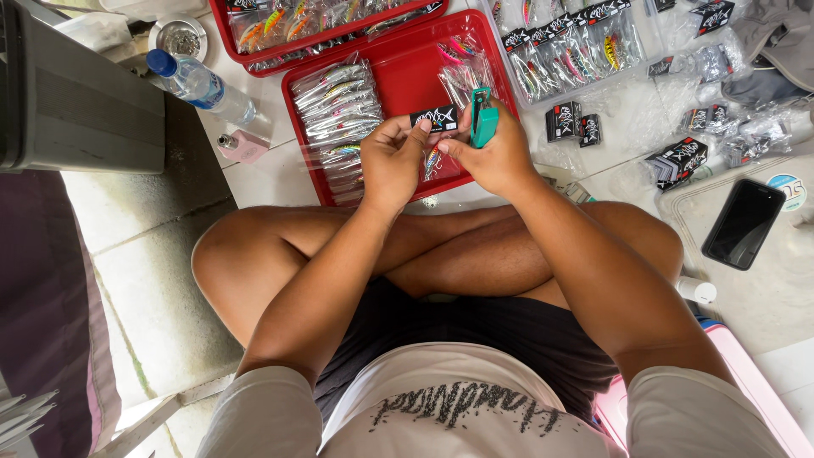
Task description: The person sits on the floor and repeatedly picks up small plastic bags containing fishing lures and black labels. They place the lures and labels into a handheld green stapler and staple the labels to the bags. The person then places the packaged lures into a red plastic tray.
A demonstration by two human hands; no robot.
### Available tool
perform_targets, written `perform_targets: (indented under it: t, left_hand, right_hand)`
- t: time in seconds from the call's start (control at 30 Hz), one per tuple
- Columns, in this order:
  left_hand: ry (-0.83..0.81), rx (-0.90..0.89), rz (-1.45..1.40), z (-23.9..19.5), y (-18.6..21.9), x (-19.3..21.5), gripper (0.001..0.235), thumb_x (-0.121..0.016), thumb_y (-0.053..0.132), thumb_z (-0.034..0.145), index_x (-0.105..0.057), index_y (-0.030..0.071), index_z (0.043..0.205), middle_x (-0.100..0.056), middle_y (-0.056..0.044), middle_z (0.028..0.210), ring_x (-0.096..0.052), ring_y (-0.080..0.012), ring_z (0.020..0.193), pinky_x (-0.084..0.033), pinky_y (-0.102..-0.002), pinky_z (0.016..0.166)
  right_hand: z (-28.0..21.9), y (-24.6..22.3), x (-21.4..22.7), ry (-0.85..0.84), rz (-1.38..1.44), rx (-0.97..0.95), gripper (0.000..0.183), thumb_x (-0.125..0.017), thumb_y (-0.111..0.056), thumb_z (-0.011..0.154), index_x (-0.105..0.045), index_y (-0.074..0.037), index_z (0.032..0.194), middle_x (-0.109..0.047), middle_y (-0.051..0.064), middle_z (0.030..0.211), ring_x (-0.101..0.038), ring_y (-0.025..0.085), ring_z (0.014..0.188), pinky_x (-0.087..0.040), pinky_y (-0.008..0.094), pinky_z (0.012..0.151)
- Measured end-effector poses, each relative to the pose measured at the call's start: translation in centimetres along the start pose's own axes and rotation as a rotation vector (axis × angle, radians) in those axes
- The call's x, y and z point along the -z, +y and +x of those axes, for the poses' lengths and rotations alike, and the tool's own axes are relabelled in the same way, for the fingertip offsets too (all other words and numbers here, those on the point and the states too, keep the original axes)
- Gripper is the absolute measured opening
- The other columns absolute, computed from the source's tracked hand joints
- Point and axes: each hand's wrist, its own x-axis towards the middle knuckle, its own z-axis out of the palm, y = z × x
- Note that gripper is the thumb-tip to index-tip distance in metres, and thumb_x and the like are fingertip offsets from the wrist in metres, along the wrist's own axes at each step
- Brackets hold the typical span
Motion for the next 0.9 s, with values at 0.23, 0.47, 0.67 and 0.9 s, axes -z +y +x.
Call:
perform_targets:
  t: [0.23, 0.47, 0.67, 0.9]
  left_hand:
    - [0.008, -0.022, 0.000, 0.1, -0.5, 0.1, 0.012, -0.073, 0.008, 0.097, -0.076, -0.002, 0.103, -0.077, -0.016, 0.083, -0.077, -0.0197, 0.079, -0.065, -0.029, 0.073]
    - [0.004, -0.030, 0.033, 0.5, -1.3, 0.7, 0.011, -0.073, 0.008, 0.097, -0.076, -0.002, 0.101, -0.077, -0.015, 0.080, -0.077, -0.0180, 0.077, -0.065, -0.027, 0.069]
    - [-0.005, -0.020, 0.028, 0.1, -0.9, 0.2, 0.011, -0.075, 0.007, 0.095, -0.076, -0.003, 0.099, -0.077, -0.017, 0.079, -0.077, -0.0193, 0.076, -0.065, -0.028, 0.069]
    - [-0.079, -0.006, 0.090, 0.4, -2.2, 1.2, 0.005, -0.078, 0.005, 0.092, -0.075, 0.001, 0.093, -0.072, -0.011, 0.073, -0.070, -0.0144, 0.072, -0.064, -0.029, 0.064]
  right_hand:
    - [0.0, 0.2, -0.3, 0.009, 0.020, -0.010, 0.036, -0.089, 0.002, 0.085, -0.055, 0.000, 0.097, -0.069, 0.011, 0.086, -0.077, 0.023, 0.085, -0.061, 0.034, 0.072]
    - [0.2, 1.2, -0.2, 0.030, 0.040, 0.024, 0.038, -0.091, -0.004, 0.086, -0.055, -0.002, 0.098, -0.069, 0.013, 0.086, -0.073, 0.019, 0.077, -0.059, 0.032, 0.068]
    - [0.5, 1.9, 0.4, 0.073, 0.087, 0.041, 0.031, -0.085, 0.000, 0.092, -0.054, -0.001, 0.099, -0.069, 0.015, 0.091, -0.073, 0.021, 0.077, -0.059, 0.032, 0.067]
    - [0.5, 5.3, -0.6, 0.245, 0.087, 0.047, 0.033, -0.091, -0.015, 0.085, -0.059, -0.008, 0.090, -0.071, 0.006, 0.082, -0.069, 0.015, 0.075, -0.057, 0.030, 0.069]
